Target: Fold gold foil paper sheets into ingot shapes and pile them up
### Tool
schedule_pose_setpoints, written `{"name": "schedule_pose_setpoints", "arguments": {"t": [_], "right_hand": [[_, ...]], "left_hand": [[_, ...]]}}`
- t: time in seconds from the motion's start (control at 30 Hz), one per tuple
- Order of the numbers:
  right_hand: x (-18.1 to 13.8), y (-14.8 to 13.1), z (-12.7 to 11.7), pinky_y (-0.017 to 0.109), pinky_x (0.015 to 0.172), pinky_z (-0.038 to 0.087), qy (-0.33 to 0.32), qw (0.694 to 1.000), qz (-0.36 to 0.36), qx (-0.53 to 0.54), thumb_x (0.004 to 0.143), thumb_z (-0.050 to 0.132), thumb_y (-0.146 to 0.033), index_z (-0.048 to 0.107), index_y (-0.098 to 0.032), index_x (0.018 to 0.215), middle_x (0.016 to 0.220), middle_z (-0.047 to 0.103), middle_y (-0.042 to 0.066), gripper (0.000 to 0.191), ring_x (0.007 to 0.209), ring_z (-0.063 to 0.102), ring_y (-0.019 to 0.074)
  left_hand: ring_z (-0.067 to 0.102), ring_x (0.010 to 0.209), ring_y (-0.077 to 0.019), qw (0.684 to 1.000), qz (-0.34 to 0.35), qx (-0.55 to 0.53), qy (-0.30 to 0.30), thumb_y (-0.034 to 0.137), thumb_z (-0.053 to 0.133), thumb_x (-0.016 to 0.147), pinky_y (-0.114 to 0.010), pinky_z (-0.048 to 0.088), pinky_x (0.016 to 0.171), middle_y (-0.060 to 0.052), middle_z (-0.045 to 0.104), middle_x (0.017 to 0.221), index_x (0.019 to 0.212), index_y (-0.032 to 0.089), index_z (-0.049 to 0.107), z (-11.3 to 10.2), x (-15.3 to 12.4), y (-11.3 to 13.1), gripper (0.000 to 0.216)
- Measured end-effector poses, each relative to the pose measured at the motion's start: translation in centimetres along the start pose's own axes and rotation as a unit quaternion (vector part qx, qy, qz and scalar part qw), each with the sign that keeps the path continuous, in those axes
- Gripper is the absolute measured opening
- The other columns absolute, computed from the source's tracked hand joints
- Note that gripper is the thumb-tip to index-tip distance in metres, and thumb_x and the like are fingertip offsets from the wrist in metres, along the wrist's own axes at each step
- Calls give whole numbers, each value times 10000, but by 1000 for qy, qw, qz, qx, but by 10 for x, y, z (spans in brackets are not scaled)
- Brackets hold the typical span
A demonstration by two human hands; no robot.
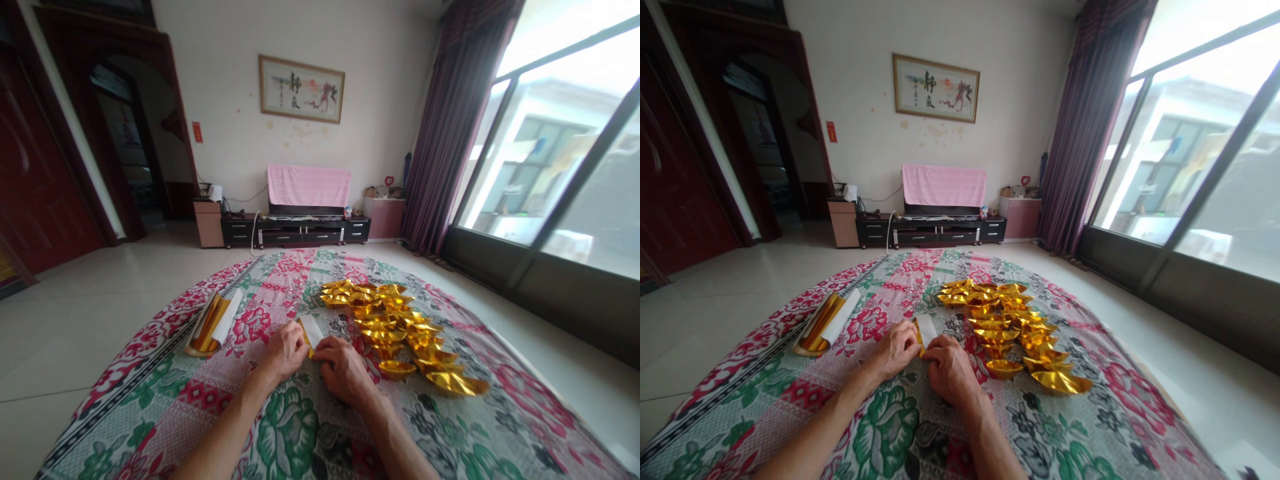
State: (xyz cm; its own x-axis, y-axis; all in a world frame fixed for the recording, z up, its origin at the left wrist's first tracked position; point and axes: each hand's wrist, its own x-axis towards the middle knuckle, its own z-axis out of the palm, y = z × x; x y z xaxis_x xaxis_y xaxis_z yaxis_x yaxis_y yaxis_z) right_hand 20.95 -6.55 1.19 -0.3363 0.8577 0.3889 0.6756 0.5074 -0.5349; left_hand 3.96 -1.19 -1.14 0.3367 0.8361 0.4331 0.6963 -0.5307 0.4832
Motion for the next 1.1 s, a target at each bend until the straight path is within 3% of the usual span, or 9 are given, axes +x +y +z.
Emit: {"name": "schedule_pose_setpoints", "arguments": {"t": [0.43,1.1], "right_hand": [[-2,0,2,245,841,403,-2,999,-21,-38,637,430,-63,697,-240,850,987,631,2,385,910,533,143],[-2,-8,2,260,820,377,-6,998,-41,-52,681,443,-69,665,-237,922,914,639,12,369,873,530,146]], "left_hand": [[478,718,-133,1000,-1,11,11,159,512,721,-253,370,673,-6,488,726,635,182,456,-4,-1,7,106],[490,759,-142,1000,3,3,1,126,517,713,-252,380,693,-11,515,760,668,182,484,-7,-1,8,79]]}}
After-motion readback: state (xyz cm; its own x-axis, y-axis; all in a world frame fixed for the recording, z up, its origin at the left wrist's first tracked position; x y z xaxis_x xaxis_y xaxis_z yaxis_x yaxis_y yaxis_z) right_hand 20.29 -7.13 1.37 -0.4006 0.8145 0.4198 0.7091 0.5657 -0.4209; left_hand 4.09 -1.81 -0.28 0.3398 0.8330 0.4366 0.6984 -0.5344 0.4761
